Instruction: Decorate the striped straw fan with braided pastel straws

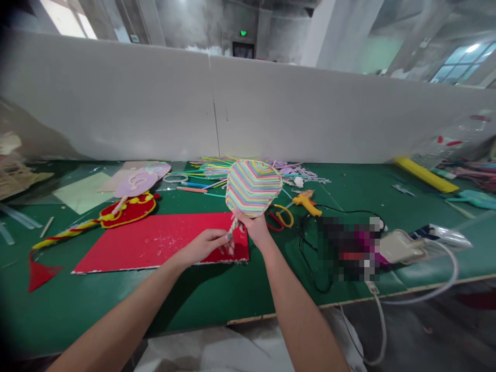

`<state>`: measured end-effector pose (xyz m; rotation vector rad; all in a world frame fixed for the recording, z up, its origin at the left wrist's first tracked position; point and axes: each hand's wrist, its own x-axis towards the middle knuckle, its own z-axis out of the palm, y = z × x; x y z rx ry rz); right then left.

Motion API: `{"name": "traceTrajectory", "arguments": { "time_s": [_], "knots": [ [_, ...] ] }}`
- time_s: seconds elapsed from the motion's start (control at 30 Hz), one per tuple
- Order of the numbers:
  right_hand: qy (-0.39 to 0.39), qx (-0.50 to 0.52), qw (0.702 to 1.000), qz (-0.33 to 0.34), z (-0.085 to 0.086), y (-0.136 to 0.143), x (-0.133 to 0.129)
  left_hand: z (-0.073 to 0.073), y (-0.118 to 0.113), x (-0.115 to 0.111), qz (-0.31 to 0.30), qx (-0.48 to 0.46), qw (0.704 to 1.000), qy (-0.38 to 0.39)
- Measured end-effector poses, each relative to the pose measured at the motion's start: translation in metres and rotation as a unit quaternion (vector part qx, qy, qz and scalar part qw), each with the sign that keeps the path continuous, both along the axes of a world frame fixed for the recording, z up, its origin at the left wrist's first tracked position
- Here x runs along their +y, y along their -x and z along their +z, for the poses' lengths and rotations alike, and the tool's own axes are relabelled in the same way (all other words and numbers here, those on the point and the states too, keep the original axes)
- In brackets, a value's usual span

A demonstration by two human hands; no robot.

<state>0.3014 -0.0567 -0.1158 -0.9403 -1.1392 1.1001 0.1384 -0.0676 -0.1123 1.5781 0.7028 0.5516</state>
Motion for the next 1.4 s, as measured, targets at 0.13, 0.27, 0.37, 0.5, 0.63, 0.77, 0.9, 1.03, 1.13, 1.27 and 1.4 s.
{"name": "traceTrajectory", "arguments": {
  "time_s": [0.13, 0.27, 0.37, 0.5, 0.63, 0.77, 0.9, 1.03, 1.13, 1.27, 1.4],
  "knots": [
    [-0.001, -0.011, 1.0, -0.019, 0.0, 0.002, 0.0, -0.004, -0.001, 0.001, 0.019, 0.014, 1.0, -0.002],
    [0.003, -0.006, 0.999, -0.048, -0.001, 0.003, 0.001, -0.004, -0.002, 0.001, 0.037, 0.0, 0.999, 0.009],
    [0.003, 0.01, 0.998, -0.065, -0.002, 0.002, 0.003, -0.003, -0.003, 0.001, 0.045, -0.002, 0.999, -0.009],
    [-0.006, 0.034, 0.995, -0.092, -0.002, 0.0, 0.005, -0.003, -0.004, 0.0, 0.104, 0.038, 0.991, -0.075],
    [0.003, 0.034, 0.992, -0.12, -0.004, 0.002, 0.006, -0.002, -0.005, -0.003, 0.188, 0.146, 0.939, -0.25],
    [0.015, 0.026, 0.991, -0.129, -0.007, 0.007, 0.006, 0.0, -0.008, -0.008, 0.215, 0.265, 0.867, -0.365],
    [0.022, 0.019, 0.988, -0.149, -0.007, 0.009, 0.006, 0.0, -0.01, -0.01, 0.211, 0.32, 0.826, -0.414],
    [0.027, 0.017, 0.988, -0.152, -0.006, 0.008, 0.006, -0.003, -0.01, -0.008, 0.199, 0.33, 0.823, -0.417],
    [0.029, 0.018, 0.987, -0.158, -0.007, 0.008, 0.006, -0.007, -0.009, -0.007, 0.208, 0.309, 0.839, -0.396],
    [0.024, 0.016, 0.987, -0.158, -0.007, 0.009, 0.006, -0.008, -0.01, -0.007, 0.215, 0.296, 0.857, -0.364],
    [0.021, 0.011, 0.988, -0.15, -0.007, 0.008, 0.006, -0.004, -0.01, -0.007, 0.22, 0.315, 0.859, -0.34]
  ]
}}
